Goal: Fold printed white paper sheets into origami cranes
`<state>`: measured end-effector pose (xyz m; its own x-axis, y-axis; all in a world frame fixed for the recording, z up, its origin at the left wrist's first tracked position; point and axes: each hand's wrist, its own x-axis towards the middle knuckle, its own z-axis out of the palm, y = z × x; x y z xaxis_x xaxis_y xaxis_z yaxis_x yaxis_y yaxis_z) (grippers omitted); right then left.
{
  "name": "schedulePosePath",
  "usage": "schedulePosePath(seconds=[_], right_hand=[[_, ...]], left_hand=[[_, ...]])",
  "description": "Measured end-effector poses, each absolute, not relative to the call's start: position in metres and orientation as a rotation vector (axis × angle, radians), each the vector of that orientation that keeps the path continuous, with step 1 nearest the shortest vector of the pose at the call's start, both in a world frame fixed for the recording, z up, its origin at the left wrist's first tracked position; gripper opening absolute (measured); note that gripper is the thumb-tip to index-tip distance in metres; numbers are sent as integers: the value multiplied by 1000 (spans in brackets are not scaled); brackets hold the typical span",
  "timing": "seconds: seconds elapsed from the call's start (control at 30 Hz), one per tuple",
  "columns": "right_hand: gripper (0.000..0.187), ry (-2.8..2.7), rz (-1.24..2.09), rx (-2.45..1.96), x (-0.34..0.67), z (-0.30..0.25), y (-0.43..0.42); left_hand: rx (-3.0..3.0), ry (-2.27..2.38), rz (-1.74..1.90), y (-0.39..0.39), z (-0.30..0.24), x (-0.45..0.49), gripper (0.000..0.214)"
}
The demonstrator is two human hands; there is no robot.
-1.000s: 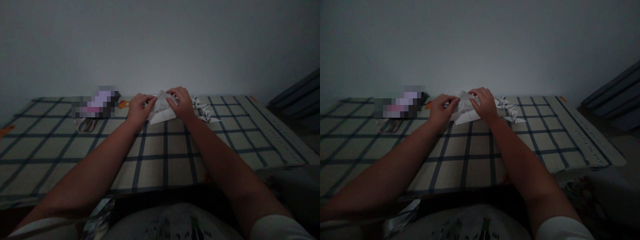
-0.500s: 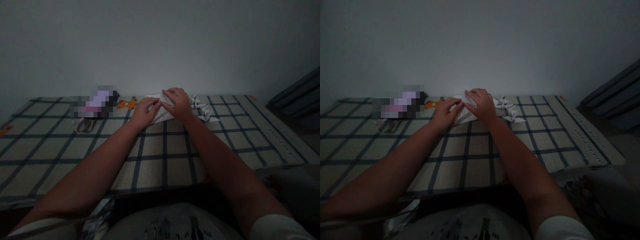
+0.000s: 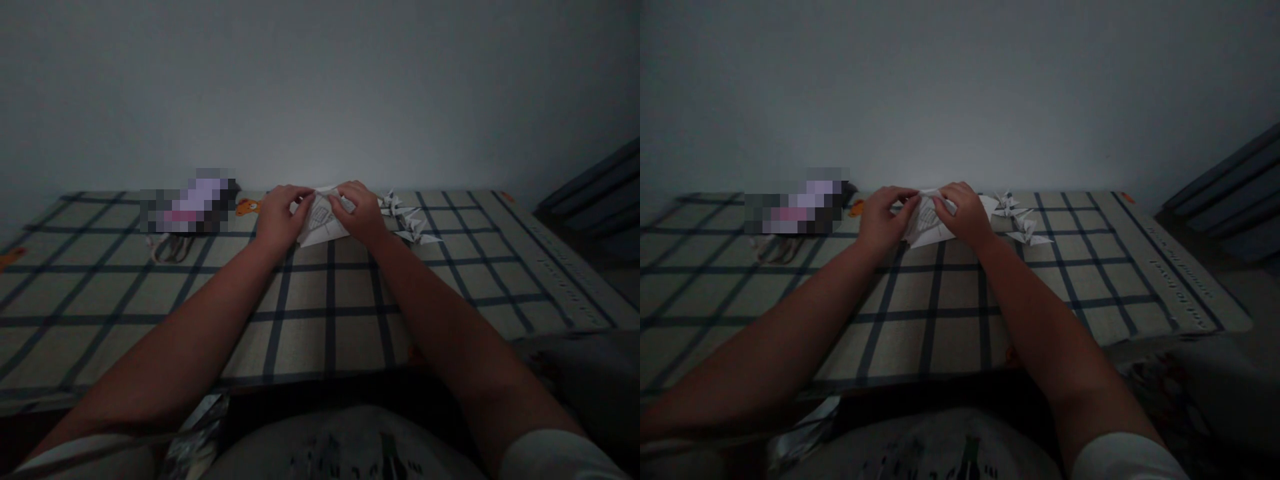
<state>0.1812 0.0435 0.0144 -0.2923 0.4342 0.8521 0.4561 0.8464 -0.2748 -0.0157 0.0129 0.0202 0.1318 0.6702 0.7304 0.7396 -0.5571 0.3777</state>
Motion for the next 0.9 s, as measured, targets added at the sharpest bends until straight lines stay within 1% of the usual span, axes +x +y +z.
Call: schedulePosePath(seconds=[0.1,0.2,0.37,0.6,0.77,0.9], right_hand=[[14,-1906,51,-668,181,14,42],[17,-1919,125,-665,179,16,39],[17,-1935,84,-628,175,20,33],[16,-1989,64,-689,173,23,32],[11,-1937,114,-711,172,23,33],[15,-1903,200,-736,172,21,35]], left_hand=[[-2307,-1422,-1416,11,21,-15,22],[-2326,-1402,-1326,7,23,-15,22],[-2315,-1424,-1276,0,28,-12,23],[-2307,-1405,-1251,-1,27,-12,25],[-2314,-1323,-1225,2,22,-13,25],[-2301,-1348,-1234,3,23,-14,24]])
